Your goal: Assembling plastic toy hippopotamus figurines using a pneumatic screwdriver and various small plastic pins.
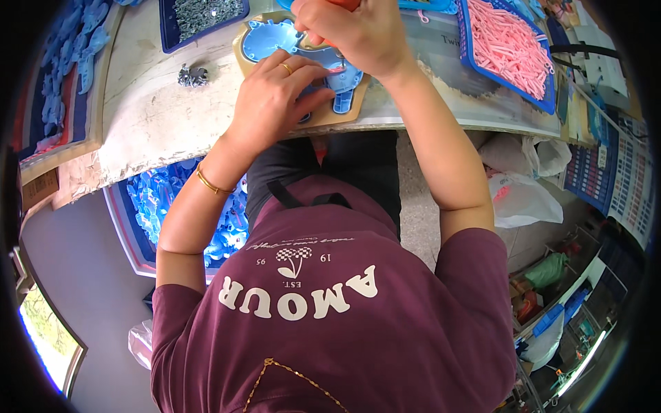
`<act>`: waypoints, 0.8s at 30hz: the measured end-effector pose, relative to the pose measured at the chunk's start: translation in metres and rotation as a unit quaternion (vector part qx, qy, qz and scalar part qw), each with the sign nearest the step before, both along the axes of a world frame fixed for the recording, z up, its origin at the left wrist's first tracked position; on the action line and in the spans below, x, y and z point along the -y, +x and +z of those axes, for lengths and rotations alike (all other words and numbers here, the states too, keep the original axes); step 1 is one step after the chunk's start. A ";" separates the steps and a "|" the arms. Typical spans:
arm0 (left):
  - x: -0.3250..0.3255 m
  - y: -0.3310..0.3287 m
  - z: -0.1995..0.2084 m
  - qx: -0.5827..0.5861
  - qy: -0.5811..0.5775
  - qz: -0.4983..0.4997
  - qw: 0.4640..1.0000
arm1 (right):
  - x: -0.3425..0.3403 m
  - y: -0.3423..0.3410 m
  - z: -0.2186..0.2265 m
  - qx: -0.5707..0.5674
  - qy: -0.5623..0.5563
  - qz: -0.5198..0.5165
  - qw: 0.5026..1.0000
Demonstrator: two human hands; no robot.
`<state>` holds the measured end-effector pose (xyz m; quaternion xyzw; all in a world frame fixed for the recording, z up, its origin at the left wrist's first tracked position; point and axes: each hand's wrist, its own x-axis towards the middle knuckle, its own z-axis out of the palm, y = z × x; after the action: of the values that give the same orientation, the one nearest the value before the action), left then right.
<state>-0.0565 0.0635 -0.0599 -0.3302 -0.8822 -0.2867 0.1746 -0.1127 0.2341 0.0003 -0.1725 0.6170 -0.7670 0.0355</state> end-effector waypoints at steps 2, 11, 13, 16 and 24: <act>0.000 0.000 0.000 -0.001 -0.006 -0.002 1.000 | 0.003 0.000 -0.008 -0.011 -0.048 0.012 0.999; -0.002 -0.003 0.005 0.008 -0.009 0.000 1.000 | -0.005 -0.003 0.006 0.015 0.007 -0.006 1.000; -0.002 -0.002 0.006 0.012 -0.010 -0.001 1.000 | -0.005 -0.002 0.012 0.011 0.022 0.020 1.000; 0.000 0.002 0.012 0.005 -0.014 -0.009 1.000 | 0.009 0.001 0.029 -0.011 -0.021 0.056 0.998; 0.012 0.040 0.020 -0.020 0.065 0.015 0.998 | 0.003 0.005 0.147 -0.386 0.241 -0.177 0.873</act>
<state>-0.0164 0.0517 -0.0396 -0.3109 -0.8630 -0.3339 0.2171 -0.1074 0.2314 0.1475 -0.3285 0.7676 -0.4607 -0.3010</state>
